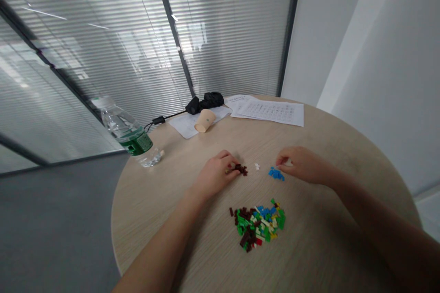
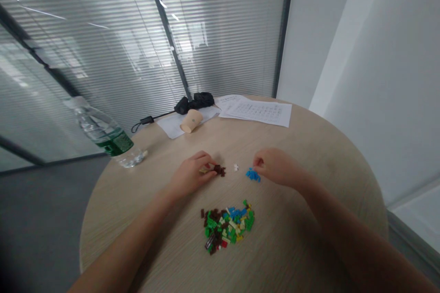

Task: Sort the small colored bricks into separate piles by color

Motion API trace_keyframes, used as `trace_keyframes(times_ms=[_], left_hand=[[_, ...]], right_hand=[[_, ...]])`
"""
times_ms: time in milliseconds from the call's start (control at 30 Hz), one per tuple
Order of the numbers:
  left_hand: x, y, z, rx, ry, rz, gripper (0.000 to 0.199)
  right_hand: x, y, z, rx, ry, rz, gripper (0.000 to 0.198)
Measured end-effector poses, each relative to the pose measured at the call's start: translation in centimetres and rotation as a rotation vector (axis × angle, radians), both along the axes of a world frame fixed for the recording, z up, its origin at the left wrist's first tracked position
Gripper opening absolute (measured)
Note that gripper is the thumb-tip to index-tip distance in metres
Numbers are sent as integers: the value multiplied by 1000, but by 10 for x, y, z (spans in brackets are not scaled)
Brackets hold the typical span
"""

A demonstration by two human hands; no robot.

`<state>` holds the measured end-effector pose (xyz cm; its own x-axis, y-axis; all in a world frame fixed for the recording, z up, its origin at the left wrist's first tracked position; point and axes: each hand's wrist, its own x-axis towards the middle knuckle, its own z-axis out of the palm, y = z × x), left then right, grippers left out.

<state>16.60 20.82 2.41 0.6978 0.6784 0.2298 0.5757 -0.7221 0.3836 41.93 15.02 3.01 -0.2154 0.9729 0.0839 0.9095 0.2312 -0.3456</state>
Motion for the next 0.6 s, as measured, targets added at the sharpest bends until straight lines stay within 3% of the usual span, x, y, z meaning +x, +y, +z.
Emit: trace_keyframes(times_ms=[333,467,600], left_hand=[[0,-1,2,8,-7,34,13],[-1,-1,2,-8,-1,39,16],[0,0,1,-2,12,28,19]], right_hand=[[-1,-5,4,-148,55,49,8],[0,-3,1,-130,75,16,5],[-3,-2,0,-33,87,74,9]])
